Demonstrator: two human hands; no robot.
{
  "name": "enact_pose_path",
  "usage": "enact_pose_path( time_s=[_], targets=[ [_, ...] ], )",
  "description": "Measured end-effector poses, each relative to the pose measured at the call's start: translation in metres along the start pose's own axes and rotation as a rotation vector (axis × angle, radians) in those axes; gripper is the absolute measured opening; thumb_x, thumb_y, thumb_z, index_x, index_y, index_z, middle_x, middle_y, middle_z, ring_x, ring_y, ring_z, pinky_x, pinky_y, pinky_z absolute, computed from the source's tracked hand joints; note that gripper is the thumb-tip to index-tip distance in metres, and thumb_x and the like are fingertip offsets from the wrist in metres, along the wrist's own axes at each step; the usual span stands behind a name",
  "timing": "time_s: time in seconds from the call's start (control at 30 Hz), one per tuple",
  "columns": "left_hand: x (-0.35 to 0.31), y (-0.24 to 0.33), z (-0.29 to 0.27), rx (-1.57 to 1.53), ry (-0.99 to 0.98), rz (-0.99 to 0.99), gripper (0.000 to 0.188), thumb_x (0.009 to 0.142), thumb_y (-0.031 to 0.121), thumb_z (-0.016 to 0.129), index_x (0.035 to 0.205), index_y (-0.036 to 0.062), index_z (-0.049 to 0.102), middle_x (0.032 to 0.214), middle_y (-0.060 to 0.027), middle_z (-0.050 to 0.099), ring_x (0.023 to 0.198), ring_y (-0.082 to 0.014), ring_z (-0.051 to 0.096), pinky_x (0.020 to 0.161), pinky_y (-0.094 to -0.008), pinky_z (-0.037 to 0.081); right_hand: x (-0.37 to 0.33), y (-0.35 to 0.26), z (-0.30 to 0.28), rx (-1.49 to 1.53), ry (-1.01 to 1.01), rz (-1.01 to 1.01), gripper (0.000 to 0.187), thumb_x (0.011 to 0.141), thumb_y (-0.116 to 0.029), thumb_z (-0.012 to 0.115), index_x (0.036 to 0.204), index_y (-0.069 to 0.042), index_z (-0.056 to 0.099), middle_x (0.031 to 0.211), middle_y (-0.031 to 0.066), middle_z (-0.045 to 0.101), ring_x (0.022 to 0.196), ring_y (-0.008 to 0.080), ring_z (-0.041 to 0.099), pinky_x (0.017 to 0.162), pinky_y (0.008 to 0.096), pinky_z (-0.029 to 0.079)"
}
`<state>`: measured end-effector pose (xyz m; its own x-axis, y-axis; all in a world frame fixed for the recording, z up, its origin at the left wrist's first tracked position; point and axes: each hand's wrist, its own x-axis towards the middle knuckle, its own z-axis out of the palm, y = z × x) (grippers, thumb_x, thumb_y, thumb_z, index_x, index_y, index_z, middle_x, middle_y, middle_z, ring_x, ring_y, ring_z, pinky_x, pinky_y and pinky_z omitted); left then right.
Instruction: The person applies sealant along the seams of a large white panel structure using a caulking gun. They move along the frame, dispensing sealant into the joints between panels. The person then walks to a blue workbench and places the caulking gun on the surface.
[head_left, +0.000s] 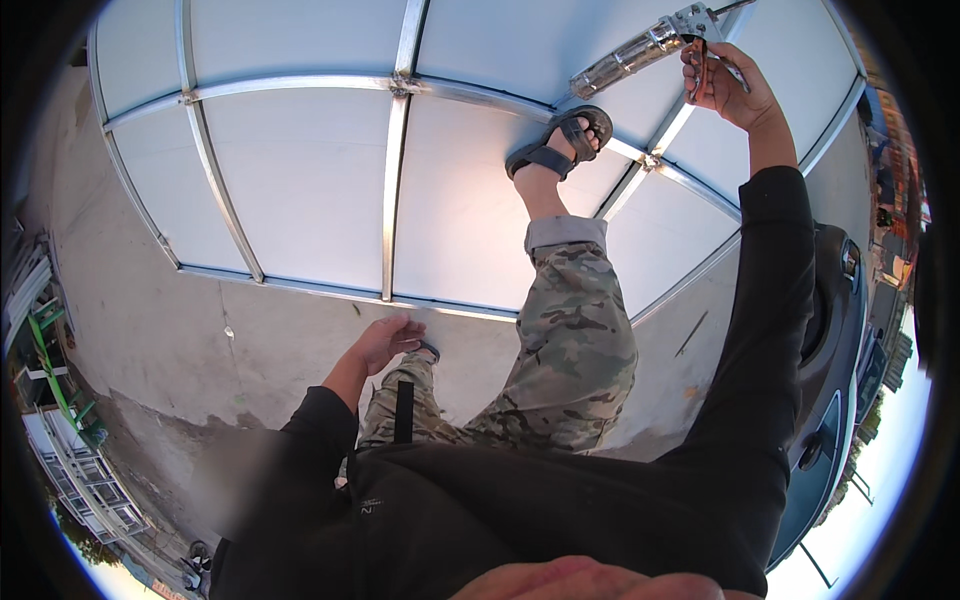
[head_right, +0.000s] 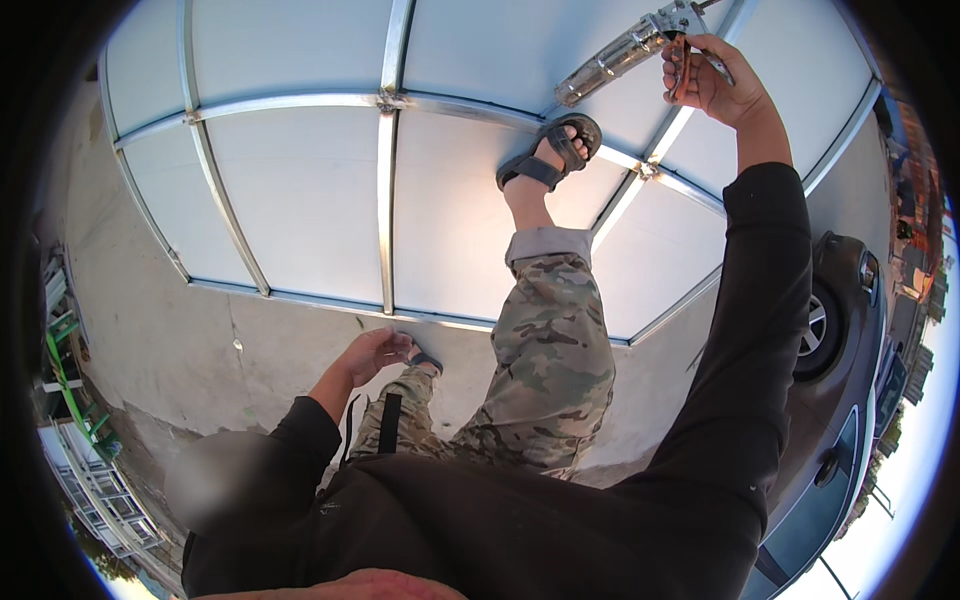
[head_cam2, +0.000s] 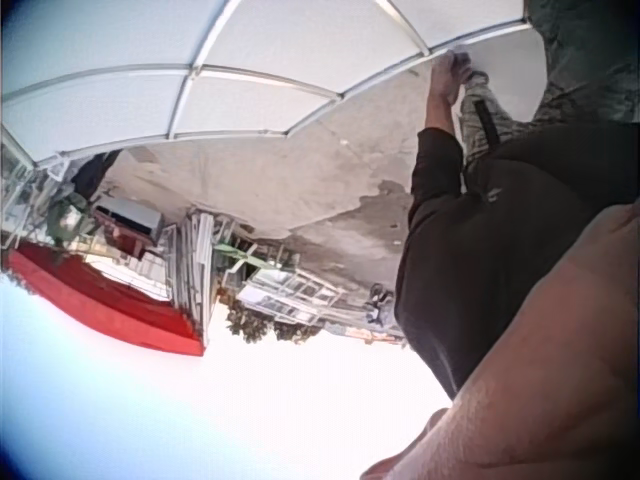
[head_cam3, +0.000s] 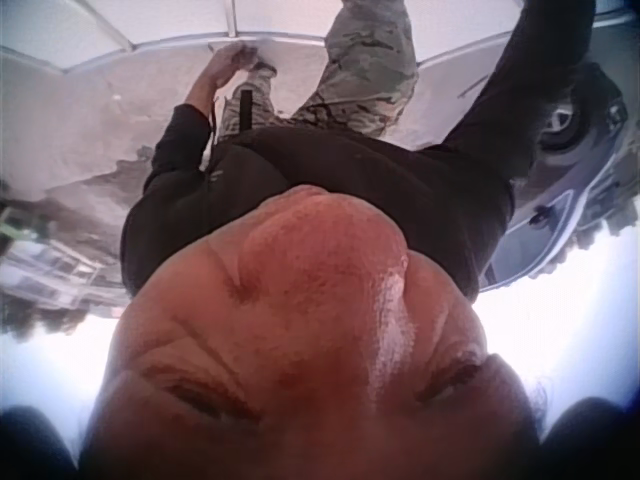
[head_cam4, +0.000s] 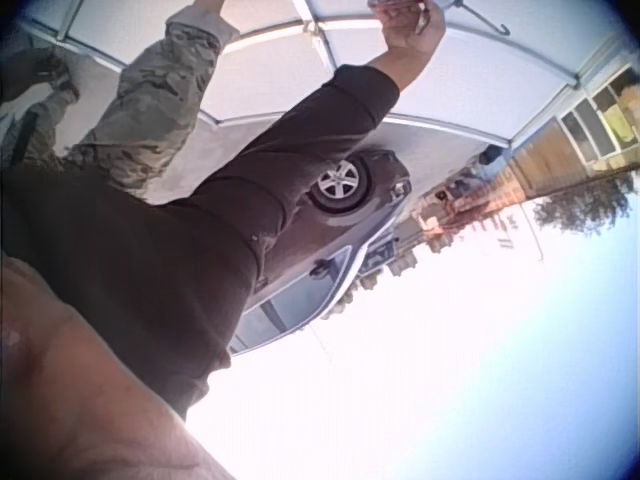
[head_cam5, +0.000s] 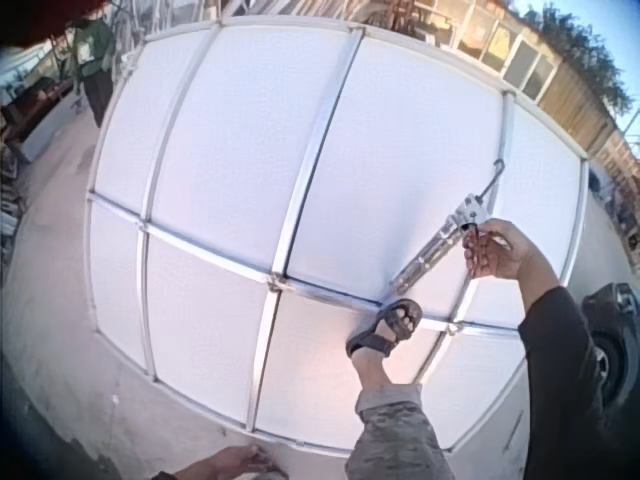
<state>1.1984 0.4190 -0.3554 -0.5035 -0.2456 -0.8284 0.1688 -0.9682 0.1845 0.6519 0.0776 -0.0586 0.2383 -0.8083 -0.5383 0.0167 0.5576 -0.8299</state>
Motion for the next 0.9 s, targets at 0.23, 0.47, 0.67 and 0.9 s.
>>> enact_pose_path(
  time_s=[0.23, 0.47, 0.67, 0.9],
  targets=[
    [-0.072, -0.004, -0.025, 0.113, -0.045, 0.004, 0.035, 0.1, 0.036, 0.053, 0.091, 0.0033, 0.064, 0.109, -0.0166, 0.067, 0.109, -0.0297, 0.061, 0.099, -0.0456, 0.047, -0.031, 0.021, 0.0, 0.077, 0.081, -0.016, 0.03, 0.093, -0.03, 0.057, 0.105, -0.003, 0.064, 0.091, 0.0062, 0.067, 0.081, 0.0179, 0.066, 0.083, 0.0367, 0.056],
    [-0.05, 0.001, -0.062, -0.054, 0.235, -0.022, 0.038, 0.099, 0.04, 0.053, 0.077, 0.0096, 0.055, 0.108, -0.0186, 0.066, 0.112, -0.0337, 0.06, 0.1, -0.048, 0.046, -0.049, 0.043, -0.024, 0.156, 0.126, -0.056, 0.029, 0.091, -0.03, 0.06, 0.102, -0.004, 0.066, 0.086, 0.0083, 0.068, 0.074, 0.0207, 0.068, 0.077, 0.038, 0.057],
    [-0.022, 0.033, -0.049, -0.02, 0.188, -0.007, 0.04, 0.099, 0.042, 0.053, 0.075, 0.0105, 0.054, 0.105, -0.0177, 0.067, 0.11, -0.0322, 0.061, 0.098, -0.0466, 0.047, -0.076, 0.053, -0.055, 0.071, 0.179, -0.086, 0.034, 0.092, -0.033, 0.058, 0.104, -0.002, 0.066, 0.085, 0.0086, 0.068, 0.073, 0.0188, 0.069, 0.073, 0.0357, 0.057],
    [-0.009, 0.061, -0.038, -0.002, 0.197, 0.011, 0.04, 0.099, 0.042, 0.053, 0.073, 0.0116, 0.053, 0.101, -0.0158, 0.068, 0.106, -0.0311, 0.062, 0.096, -0.0446, 0.048, -0.101, 0.055, -0.072, 0.089, 0.239, -0.068, 0.033, 0.093, -0.034, 0.058, 0.103, -0.003, 0.066, 0.084, 0.0077, 0.067, 0.072, 0.0181, 0.068, 0.071, 0.0353, 0.057]
  ],
)
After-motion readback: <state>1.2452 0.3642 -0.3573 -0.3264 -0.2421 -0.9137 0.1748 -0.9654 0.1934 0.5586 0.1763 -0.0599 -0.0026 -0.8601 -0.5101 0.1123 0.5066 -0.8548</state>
